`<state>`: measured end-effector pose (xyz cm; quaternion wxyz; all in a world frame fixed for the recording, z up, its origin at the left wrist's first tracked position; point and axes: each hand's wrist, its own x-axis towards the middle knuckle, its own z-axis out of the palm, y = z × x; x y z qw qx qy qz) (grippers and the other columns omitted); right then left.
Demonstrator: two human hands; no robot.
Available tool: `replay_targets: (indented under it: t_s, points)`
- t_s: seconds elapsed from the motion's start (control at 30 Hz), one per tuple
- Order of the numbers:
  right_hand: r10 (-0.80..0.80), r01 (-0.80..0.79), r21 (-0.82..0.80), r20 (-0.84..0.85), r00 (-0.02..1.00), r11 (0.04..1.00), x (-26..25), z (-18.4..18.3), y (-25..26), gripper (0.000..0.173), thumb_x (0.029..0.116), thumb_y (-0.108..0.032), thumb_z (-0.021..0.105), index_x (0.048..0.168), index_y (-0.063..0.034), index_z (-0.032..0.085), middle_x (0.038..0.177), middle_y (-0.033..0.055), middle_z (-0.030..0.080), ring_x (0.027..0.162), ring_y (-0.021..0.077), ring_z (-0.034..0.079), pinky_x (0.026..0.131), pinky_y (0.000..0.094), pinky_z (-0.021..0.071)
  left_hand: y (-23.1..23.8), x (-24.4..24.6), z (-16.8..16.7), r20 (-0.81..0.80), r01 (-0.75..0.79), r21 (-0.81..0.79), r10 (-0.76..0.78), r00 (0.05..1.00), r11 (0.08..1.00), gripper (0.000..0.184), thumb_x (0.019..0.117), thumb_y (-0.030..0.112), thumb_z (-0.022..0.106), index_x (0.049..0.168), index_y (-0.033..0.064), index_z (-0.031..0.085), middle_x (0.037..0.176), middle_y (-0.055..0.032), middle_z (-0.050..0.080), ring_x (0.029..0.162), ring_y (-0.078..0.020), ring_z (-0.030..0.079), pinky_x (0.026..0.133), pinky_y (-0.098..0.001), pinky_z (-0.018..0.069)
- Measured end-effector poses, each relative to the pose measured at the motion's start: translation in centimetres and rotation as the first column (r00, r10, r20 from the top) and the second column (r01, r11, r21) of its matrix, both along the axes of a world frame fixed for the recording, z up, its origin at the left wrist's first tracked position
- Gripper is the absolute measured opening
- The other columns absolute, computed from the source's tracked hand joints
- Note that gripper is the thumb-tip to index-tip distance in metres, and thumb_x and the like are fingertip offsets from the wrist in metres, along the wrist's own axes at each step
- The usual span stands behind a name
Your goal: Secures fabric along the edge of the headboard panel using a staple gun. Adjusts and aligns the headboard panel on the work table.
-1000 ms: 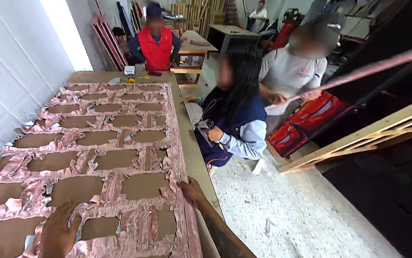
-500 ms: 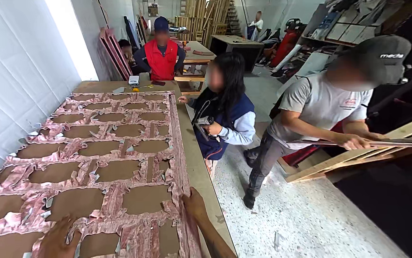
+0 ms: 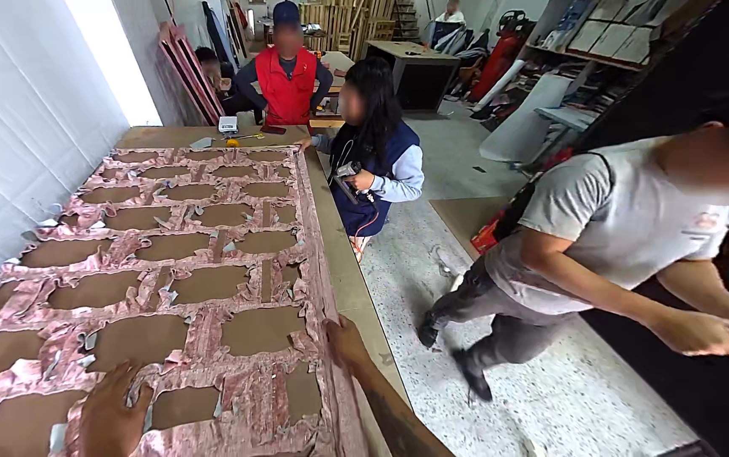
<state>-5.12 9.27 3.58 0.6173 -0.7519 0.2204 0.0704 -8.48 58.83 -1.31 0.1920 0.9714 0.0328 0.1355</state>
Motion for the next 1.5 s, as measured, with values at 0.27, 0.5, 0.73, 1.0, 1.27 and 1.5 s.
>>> replay_targets:
  t_s: [0.27, 0.5, 0.73, 1.0, 1.27, 1.5]
  points:
    - [0.057, -0.117, -0.616, -0.116, 0.992, 0.779, 0.7, 4.1, 7.3, 0.056, 0.0975, -0.027, 0.060, 0.149, -0.0070, 0.052, 0.154, 0.0233, 0.045, 0.137, 0.0425, 0.049, 0.108, 0.0606, 0.0447, -0.1, 0.0, -0.1, 0.070, 0.016, -0.013, -0.015, 0.997, 1.000, 0.054, 0.0948, 0.049, 0.047, 0.133, 0.0168, 0.068, 0.148, -0.0072, 0.059, 0.144, -0.0291, 0.047, 0.121, -0.0539, 0.0313]
    - [0.002, 0.001, -0.115, 0.020, 1.000, 0.993, -2.2, -3.3, -2.1, 0.048, 0.1053, -0.048, 0.053, 0.093, -0.0062, 0.073, 0.078, 0.0069, 0.067, 0.070, 0.0163, 0.063, 0.069, 0.0395, 0.0539, 0.3, 0.1, 0.0, 0.072, 0.028, -0.033, -0.025, 0.997, 0.999, 0.054, 0.0944, 0.052, 0.047, 0.131, 0.0196, 0.069, 0.147, -0.0056, 0.059, 0.143, -0.0281, 0.048, 0.121, -0.0547, 0.0318]
    - [-0.015, -0.018, -0.567, -0.053, 0.998, 0.823, -2.9, 5.0, 8.3, 0.041, 0.0962, -0.029, 0.063, 0.133, -0.0098, 0.067, 0.128, 0.0217, 0.062, 0.116, 0.0352, 0.063, 0.098, 0.0525, 0.0536, 0.7, 0.0, 0.7, 0.040, 0.026, -0.032, -0.025, 0.999, 0.999, 0.052, 0.0938, 0.049, 0.049, 0.131, 0.0177, 0.069, 0.148, -0.0081, 0.058, 0.145, -0.0309, 0.046, 0.121, -0.0570, 0.0296]
    - [0.033, 0.014, -0.348, 0.129, 0.991, 0.937, -4.7, 1.6, 2.6, 0.037, 0.1004, -0.025, 0.059, 0.133, -0.0094, 0.068, 0.123, 0.0135, 0.067, 0.112, 0.0223, 0.066, 0.100, 0.0412, 0.0551, 0.1, -0.6, 2.1, 0.005, 0.084, -0.042, -0.084, 0.996, 0.996, 0.049, 0.0958, 0.040, 0.056, 0.132, 0.0100, 0.067, 0.148, -0.0163, 0.057, 0.144, -0.0380, 0.045, 0.122, -0.0596, 0.0269]
    - [-0.063, 0.030, -0.481, -0.053, 0.997, 0.876, -6.0, 4.4, 3.6, 0.030, 0.0964, -0.036, 0.063, 0.102, -0.0101, 0.076, 0.103, 0.0099, 0.071, 0.095, 0.0245, 0.069, 0.087, 0.0491, 0.0564, -0.1, -0.7, 1.8, 0.008, 0.048, -0.025, -0.048, 0.999, 0.999, 0.049, 0.0948, 0.041, 0.056, 0.131, 0.0106, 0.068, 0.149, -0.0144, 0.057, 0.144, -0.0372, 0.046, 0.121, -0.0592, 0.0282]
    - [0.103, -0.136, -0.683, -0.089, 0.991, 0.718, -5.5, 5.3, 8.5, 0.038, 0.0897, -0.030, 0.068, 0.121, -0.0085, 0.069, 0.127, 0.0158, 0.062, 0.107, 0.0307, 0.068, 0.088, 0.0504, 0.0589, -0.4, -1.0, 1.8, 0.025, 0.075, -0.043, -0.074, 0.997, 0.996, 0.047, 0.0959, 0.039, 0.056, 0.131, 0.0098, 0.068, 0.148, -0.0177, 0.057, 0.144, -0.0388, 0.046, 0.122, -0.0586, 0.0273]
